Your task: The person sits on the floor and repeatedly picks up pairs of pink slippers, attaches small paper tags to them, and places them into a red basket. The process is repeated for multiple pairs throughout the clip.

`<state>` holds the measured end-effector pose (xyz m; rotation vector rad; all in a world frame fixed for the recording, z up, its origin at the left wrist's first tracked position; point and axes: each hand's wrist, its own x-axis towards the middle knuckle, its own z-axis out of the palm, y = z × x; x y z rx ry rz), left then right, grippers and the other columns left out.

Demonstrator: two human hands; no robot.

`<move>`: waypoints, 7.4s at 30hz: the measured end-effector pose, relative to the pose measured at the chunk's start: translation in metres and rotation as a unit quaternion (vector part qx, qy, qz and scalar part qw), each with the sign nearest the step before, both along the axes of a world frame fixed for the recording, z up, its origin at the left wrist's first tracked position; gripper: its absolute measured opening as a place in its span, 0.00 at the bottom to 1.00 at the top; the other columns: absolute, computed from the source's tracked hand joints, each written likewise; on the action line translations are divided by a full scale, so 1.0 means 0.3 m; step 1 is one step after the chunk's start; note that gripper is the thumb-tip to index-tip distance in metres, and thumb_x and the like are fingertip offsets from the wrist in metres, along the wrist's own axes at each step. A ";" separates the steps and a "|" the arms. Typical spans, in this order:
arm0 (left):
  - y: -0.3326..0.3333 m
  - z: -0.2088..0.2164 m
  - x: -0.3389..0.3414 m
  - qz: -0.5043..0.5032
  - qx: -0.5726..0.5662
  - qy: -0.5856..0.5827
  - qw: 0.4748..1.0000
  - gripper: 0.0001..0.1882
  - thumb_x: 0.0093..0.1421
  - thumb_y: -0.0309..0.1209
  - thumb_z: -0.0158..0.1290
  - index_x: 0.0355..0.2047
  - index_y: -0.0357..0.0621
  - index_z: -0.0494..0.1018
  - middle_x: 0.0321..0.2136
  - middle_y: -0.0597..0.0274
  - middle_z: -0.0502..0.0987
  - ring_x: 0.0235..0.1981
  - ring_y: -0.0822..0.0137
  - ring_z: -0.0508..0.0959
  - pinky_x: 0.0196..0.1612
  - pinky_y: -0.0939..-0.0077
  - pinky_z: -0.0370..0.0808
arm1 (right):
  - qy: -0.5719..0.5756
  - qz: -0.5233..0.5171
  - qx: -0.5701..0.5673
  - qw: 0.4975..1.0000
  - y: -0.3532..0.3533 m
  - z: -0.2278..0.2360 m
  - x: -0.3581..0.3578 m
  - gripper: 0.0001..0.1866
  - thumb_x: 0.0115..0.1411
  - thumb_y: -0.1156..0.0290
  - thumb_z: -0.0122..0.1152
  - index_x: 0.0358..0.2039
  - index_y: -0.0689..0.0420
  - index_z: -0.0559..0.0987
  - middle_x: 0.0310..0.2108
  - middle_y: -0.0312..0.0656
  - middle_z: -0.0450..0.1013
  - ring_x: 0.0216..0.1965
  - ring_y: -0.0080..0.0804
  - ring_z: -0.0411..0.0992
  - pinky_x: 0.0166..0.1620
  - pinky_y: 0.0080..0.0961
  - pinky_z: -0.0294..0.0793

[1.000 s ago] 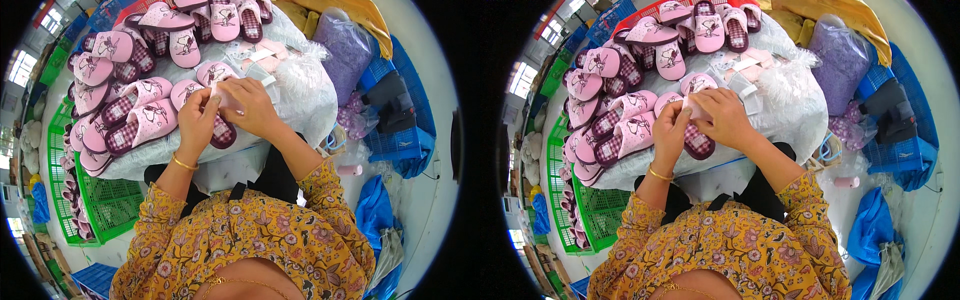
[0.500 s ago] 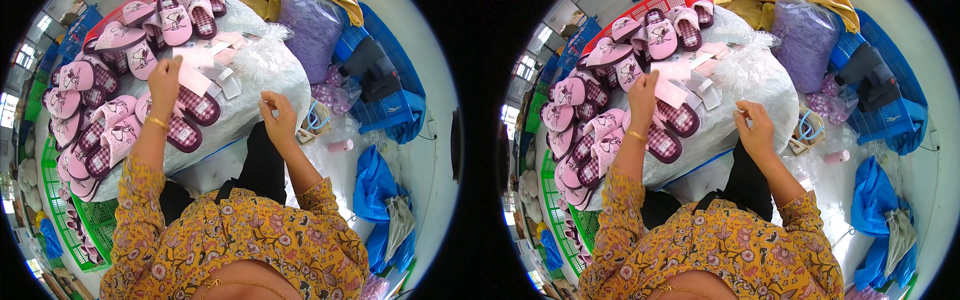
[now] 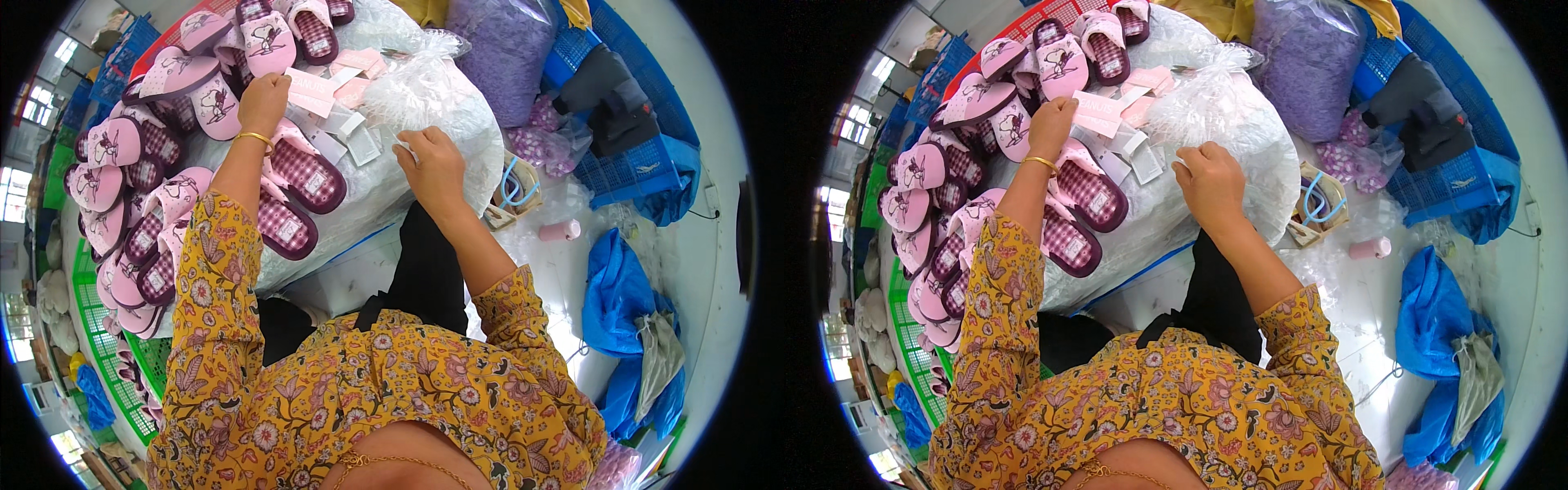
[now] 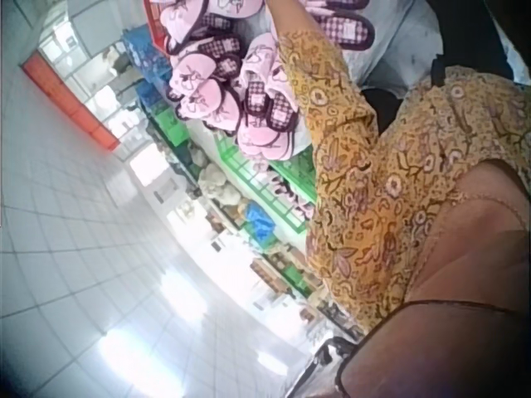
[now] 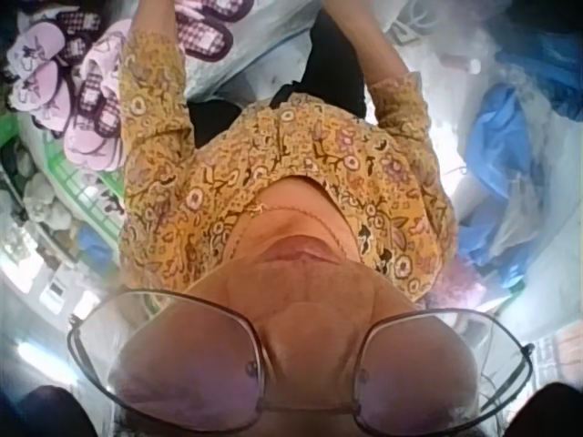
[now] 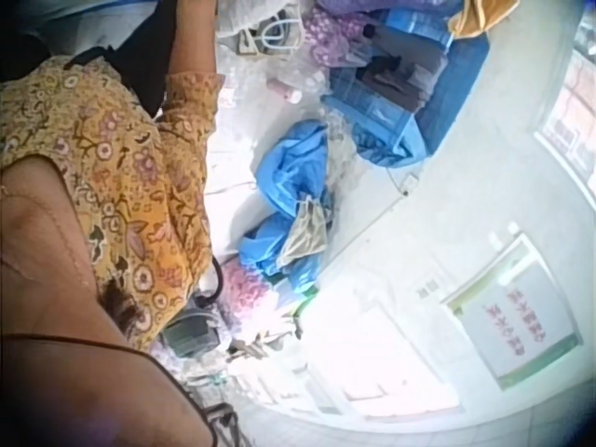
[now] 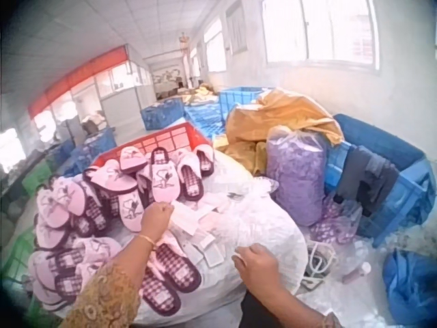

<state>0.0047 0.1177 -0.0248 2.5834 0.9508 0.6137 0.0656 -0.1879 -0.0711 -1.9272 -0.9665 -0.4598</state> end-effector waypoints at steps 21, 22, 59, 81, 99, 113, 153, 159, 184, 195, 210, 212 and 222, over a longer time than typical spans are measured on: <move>0.014 0.007 0.004 0.031 -0.032 -0.217 0.975 0.15 0.57 0.40 0.57 0.31 0.38 0.79 0.27 0.53 0.79 0.34 0.56 0.78 0.41 0.63 0.73 | -0.127 0.127 0.055 0.982 0.107 -0.004 0.037 0.07 0.47 0.75 0.68 0.27 0.52 0.79 0.30 0.31 0.75 0.31 0.32 0.71 0.37 0.31 0.68; -0.004 0.015 0.017 0.037 -0.133 -0.294 0.946 0.14 0.60 0.37 0.57 0.28 0.36 0.76 0.25 0.58 0.78 0.28 0.65 0.77 0.35 0.69 0.73 | -0.117 0.129 0.055 0.983 0.098 -0.013 0.044 0.06 0.48 0.75 0.69 0.27 0.53 0.79 0.29 0.32 0.75 0.31 0.33 0.72 0.38 0.31 0.69; -0.589 0.101 -0.132 -0.254 -0.589 -0.184 0.745 0.12 0.67 0.25 0.40 0.49 0.34 0.67 0.44 0.56 0.75 0.46 0.64 0.78 0.53 0.66 0.77 | 0.459 0.148 0.187 0.856 -0.125 0.210 -0.087 0.26 0.55 0.76 0.67 0.54 0.63 0.70 0.30 0.36 0.75 0.30 0.17 0.70 0.32 0.14 0.68; -0.671 0.032 -0.215 -0.196 -0.617 -0.314 0.695 0.11 0.68 0.24 0.40 0.48 0.36 0.65 0.45 0.52 0.75 0.47 0.61 0.79 0.52 0.63 0.77 | 0.612 0.153 0.276 0.725 -0.188 0.090 -0.115 0.11 0.57 0.77 0.65 0.41 0.64 0.80 0.29 0.32 0.73 0.25 0.15 0.64 0.28 0.12 0.62; -0.600 0.097 -0.307 -0.340 -0.618 -0.054 0.707 0.14 0.68 0.36 0.48 0.41 0.38 0.76 0.37 0.64 0.78 0.38 0.75 0.75 0.45 0.78 0.72 | 0.539 0.209 0.143 0.803 -0.256 0.062 -0.145 0.06 0.57 0.77 0.66 0.35 0.62 0.80 0.31 0.34 0.77 0.32 0.16 0.72 0.36 0.14 0.71; -0.704 0.042 -0.353 -0.341 -0.103 0.012 0.934 0.10 0.62 0.35 0.53 0.31 0.40 0.72 0.29 0.52 0.74 0.32 0.51 0.75 0.35 0.64 0.72 | 0.259 0.294 -0.103 0.914 -0.299 0.120 -0.168 0.09 0.55 0.72 0.70 0.34 0.60 0.81 0.29 0.35 0.78 0.29 0.16 0.72 0.34 0.18 0.72; 0.213 -0.020 -0.076 -0.129 -0.117 0.198 0.965 0.16 0.48 0.40 0.59 0.33 0.43 0.82 0.32 0.51 0.82 0.34 0.56 0.82 0.41 0.67 0.77 | 0.550 0.202 0.058 0.808 -0.196 -0.068 -0.142 0.03 0.60 0.76 0.63 0.34 0.60 0.78 0.29 0.28 0.72 0.31 0.13 0.67 0.36 0.13 0.67; 0.248 -0.064 -0.033 -0.123 -0.144 0.224 0.956 0.20 0.43 0.42 0.66 0.32 0.40 0.81 0.30 0.54 0.81 0.32 0.63 0.79 0.40 0.71 0.75 | 0.575 0.169 0.054 0.799 -0.217 -0.181 -0.123 0.04 0.61 0.74 0.62 0.35 0.59 0.78 0.28 0.26 0.70 0.29 0.12 0.64 0.33 0.11 0.64; -0.046 0.091 -0.009 -0.350 -0.041 0.278 0.894 0.14 0.44 0.29 0.60 0.35 0.45 0.80 0.32 0.57 0.78 0.35 0.60 0.79 0.39 0.68 0.75 | 0.567 0.139 0.063 0.810 -0.197 -0.246 -0.121 0.06 0.62 0.73 0.62 0.38 0.60 0.78 0.27 0.29 0.71 0.25 0.13 0.65 0.25 0.12 0.66; -0.066 0.092 0.049 -0.368 -0.011 0.407 0.836 0.07 0.46 0.28 0.59 0.28 0.46 0.78 0.27 0.61 0.78 0.32 0.61 0.79 0.34 0.67 0.73 | 0.567 0.133 0.095 0.808 -0.213 -0.272 -0.116 0.05 0.61 0.75 0.62 0.38 0.60 0.78 0.26 0.30 0.71 0.23 0.13 0.65 0.24 0.12 0.66; -0.109 0.292 -0.137 -0.354 -0.281 -0.049 0.891 0.04 0.63 0.26 0.54 0.36 0.39 0.72 0.29 0.72 0.73 0.32 0.82 0.70 0.36 0.86 0.69 | 0.552 0.196 0.172 0.792 -0.193 -0.162 -0.141 0.06 0.62 0.74 0.61 0.39 0.59 0.77 0.32 0.29 0.71 0.34 0.14 0.67 0.38 0.13 0.67; -0.185 0.287 -0.187 -0.326 -0.309 -0.046 0.892 0.05 0.62 0.25 0.55 0.37 0.39 0.71 0.30 0.72 0.72 0.33 0.80 0.70 0.39 0.85 0.69 | 0.529 0.220 0.206 0.794 -0.170 -0.070 -0.154 0.06 0.63 0.74 0.60 0.40 0.59 0.76 0.34 0.30 0.71 0.37 0.14 0.67 0.42 0.13 0.66; -0.469 0.324 -0.326 -0.300 -0.259 -0.096 0.913 0.08 0.62 0.23 0.55 0.41 0.37 0.71 0.34 0.68 0.76 0.35 0.81 0.74 0.39 0.86 0.71 | 0.544 0.252 0.366 0.712 -0.044 0.191 -0.203 0.07 0.66 0.71 0.57 0.42 0.58 0.72 0.39 0.36 0.74 0.41 0.23 0.72 0.46 0.23 0.71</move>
